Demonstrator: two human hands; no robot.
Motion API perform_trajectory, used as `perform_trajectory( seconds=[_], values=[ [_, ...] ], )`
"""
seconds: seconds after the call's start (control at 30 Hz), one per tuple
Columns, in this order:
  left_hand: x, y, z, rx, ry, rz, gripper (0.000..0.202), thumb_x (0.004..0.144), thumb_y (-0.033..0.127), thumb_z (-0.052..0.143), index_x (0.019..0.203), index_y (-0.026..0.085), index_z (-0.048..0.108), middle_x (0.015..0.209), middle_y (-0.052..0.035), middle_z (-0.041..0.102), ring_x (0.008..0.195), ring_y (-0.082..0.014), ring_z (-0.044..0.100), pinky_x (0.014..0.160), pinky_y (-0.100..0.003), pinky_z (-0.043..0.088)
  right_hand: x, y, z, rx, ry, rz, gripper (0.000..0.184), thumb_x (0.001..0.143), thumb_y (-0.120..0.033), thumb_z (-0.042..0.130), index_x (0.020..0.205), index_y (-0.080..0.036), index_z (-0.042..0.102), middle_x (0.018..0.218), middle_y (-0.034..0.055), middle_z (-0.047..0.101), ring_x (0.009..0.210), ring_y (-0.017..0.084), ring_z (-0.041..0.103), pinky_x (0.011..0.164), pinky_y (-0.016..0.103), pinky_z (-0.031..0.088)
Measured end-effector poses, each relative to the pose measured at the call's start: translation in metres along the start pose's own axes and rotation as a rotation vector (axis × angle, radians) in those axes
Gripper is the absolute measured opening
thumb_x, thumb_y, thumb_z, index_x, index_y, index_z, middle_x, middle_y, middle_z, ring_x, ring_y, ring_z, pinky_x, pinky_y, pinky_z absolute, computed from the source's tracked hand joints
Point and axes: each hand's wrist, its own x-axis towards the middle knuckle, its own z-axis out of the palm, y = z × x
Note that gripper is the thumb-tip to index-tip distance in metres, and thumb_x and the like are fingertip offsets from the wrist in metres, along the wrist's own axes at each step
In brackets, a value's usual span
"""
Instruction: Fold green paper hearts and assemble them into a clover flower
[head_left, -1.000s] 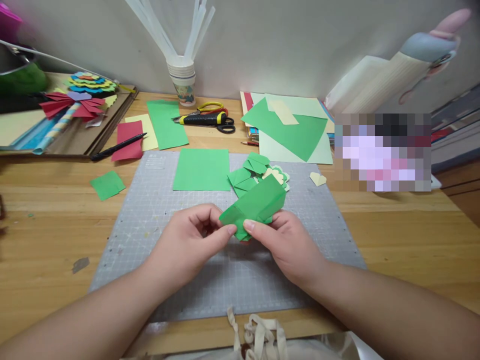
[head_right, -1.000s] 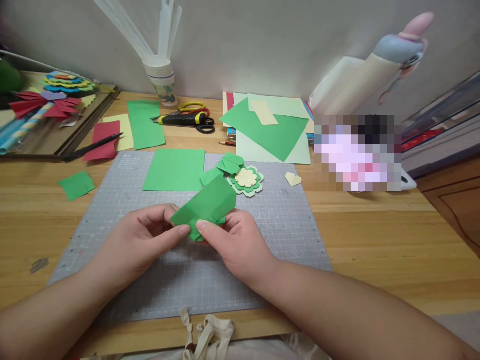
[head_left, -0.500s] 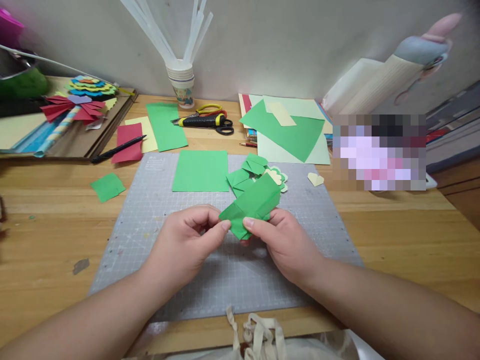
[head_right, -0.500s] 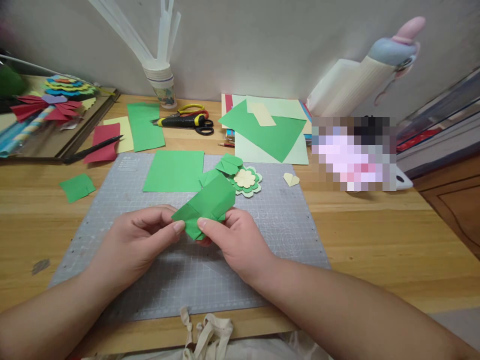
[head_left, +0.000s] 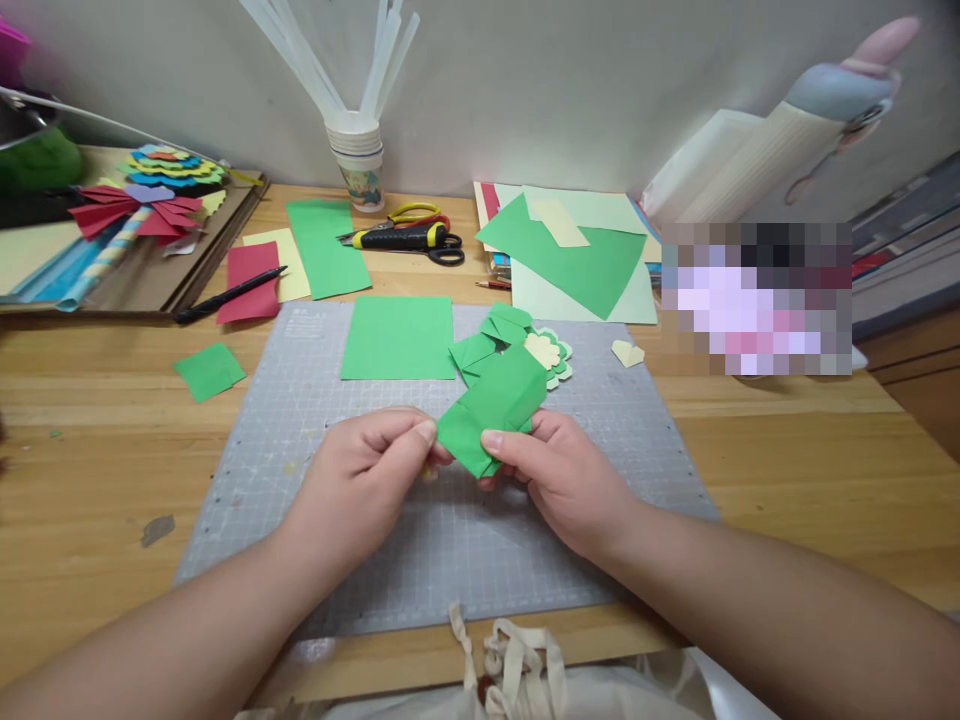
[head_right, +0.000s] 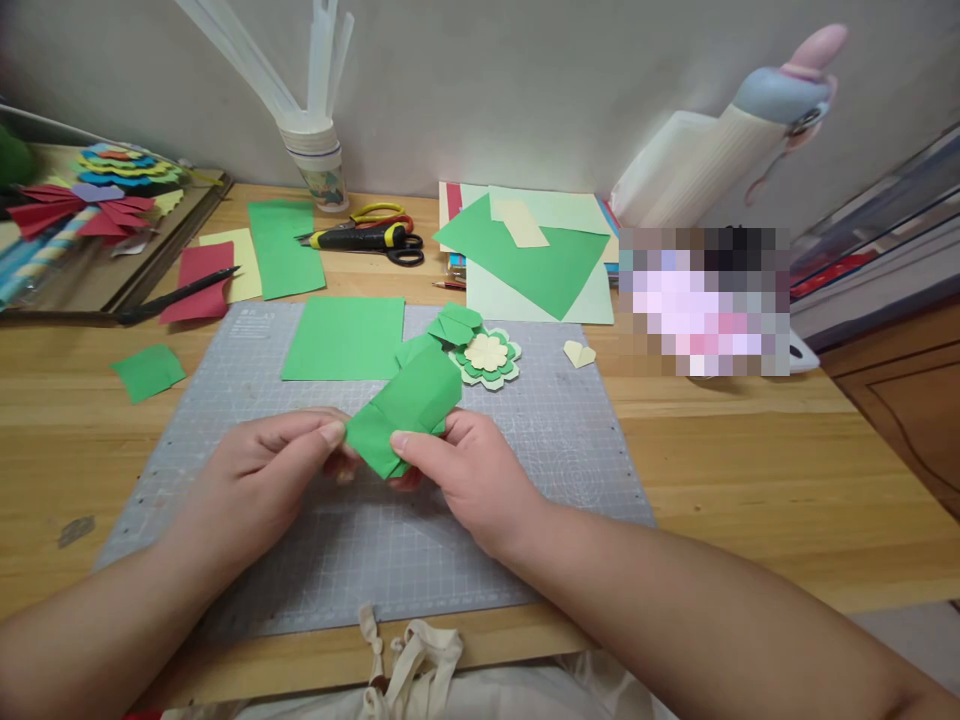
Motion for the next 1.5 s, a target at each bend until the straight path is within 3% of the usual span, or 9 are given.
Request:
perform_trajectory(
  seconds=[0.13, 0.3, 0.43, 0.53, 0.77, 1.0, 1.33, 1.5],
  values=[
    [0.003, 0.0, 0.0, -0.17, -0.064, -0.072, 0.03, 0.083, 0.033, 0.046, 0.066, 0.019, 0.066, 0.063, -0.0013, 0.062, 0.059, -0.015, 0.05, 0.057, -0.026, 0.038, 0.001, 0.001, 0.0, 0.032, 0.016, -0.017, 0.023, 0.078, -0.038, 0.07, 0.07, -0.017, 0.069, 0.064, 0.0003, 0.063, 0.061, 0.013, 0.054, 0.063, 0.027, 0.044],
    [-0.001, 0.0, 0.011, -0.207, -0.183, -0.068, 0.015, 0.077, 0.033, 0.067, 0.076, 0.018, 0.064, 0.067, 0.002, 0.061, 0.06, -0.0112, 0.051, 0.056, -0.022, 0.039, -0.001, 0.003, 0.005, 0.014, 0.096, -0.053, 0.027, 0.076, -0.041, 0.073, 0.067, -0.016, 0.068, 0.061, -0.0009, 0.06, 0.06, 0.011, 0.051, 0.061, 0.026, 0.041],
    [-0.002, -0.002, 0.015, -0.201, -0.128, -0.069, 0.015, 0.078, 0.028, 0.067, 0.07, 0.016, 0.062, 0.062, 0.0038, 0.057, 0.057, -0.009, 0.048, 0.054, -0.02, 0.038, -0.003, 0.002, 0.007, -0.057, 0.101, -0.045, 0.029, 0.073, -0.042, 0.074, 0.065, -0.016, 0.066, 0.06, -0.001, 0.06, 0.059, 0.011, 0.05, 0.06, 0.026, 0.042],
    [-0.001, -0.002, 0.013, -0.229, -0.148, -0.023, 0.013, 0.078, 0.023, 0.064, 0.067, 0.017, 0.063, 0.057, 0.0058, 0.054, 0.053, -0.0075, 0.045, 0.051, -0.019, 0.036, -0.003, 0.0, 0.007, -0.089, 0.084, -0.016, 0.029, 0.071, -0.043, 0.074, 0.067, -0.016, 0.066, 0.06, -0.0008, 0.06, 0.057, 0.012, 0.051, 0.059, 0.027, 0.044],
    [-0.001, 0.0, 0.013, -0.32, -0.235, -0.086, 0.009, 0.08, 0.024, 0.066, 0.074, 0.019, 0.07, 0.072, 0.0026, 0.071, 0.064, -0.009, 0.058, 0.058, -0.018, 0.042, -0.002, -0.002, 0.009, -0.107, 0.101, 0.012, 0.028, 0.067, -0.042, 0.075, 0.07, -0.016, 0.065, 0.063, -0.0002, 0.061, 0.057, 0.012, 0.051, 0.058, 0.028, 0.046],
    [0.002, 0.0, 0.011, -0.375, -0.227, -0.105, 0.02, 0.08, 0.021, 0.067, 0.06, 0.019, 0.067, 0.054, 0.006, 0.06, 0.056, -0.0068, 0.053, 0.055, -0.016, 0.042, -0.003, -0.003, 0.006, -0.116, 0.051, -0.011, 0.021, 0.073, -0.037, 0.07, 0.07, -0.017, 0.064, 0.064, -0.0006, 0.06, 0.059, 0.011, 0.051, 0.06, 0.027, 0.044],
    [-0.002, -0.003, 0.011, -0.351, -0.279, -0.034, 0.011, 0.082, 0.02, 0.064, 0.075, 0.02, 0.072, 0.072, 0.0029, 0.073, 0.073, -0.0112, 0.066, 0.073, -0.02, 0.05, -0.003, 0.002, 0.007, -0.03, 0.006, -0.003, 0.017, 0.073, -0.032, 0.071, 0.073, -0.017, 0.064, 0.069, -0.0007, 0.061, 0.06, 0.01, 0.051, 0.06, 0.026, 0.045],
    [-0.005, -0.003, 0.014, -0.306, -0.218, 0.002, 0.011, 0.08, 0.02, 0.064, 0.073, 0.02, 0.072, 0.071, 0.0021, 0.073, 0.069, -0.0115, 0.063, 0.067, -0.02, 0.049, -0.004, 0.001, 0.008, -0.043, -0.018, -0.002, 0.017, 0.073, -0.032, 0.07, 0.07, -0.016, 0.063, 0.064, -0.0014, 0.059, 0.059, 0.01, 0.05, 0.058, 0.025, 0.044]
  ],
)
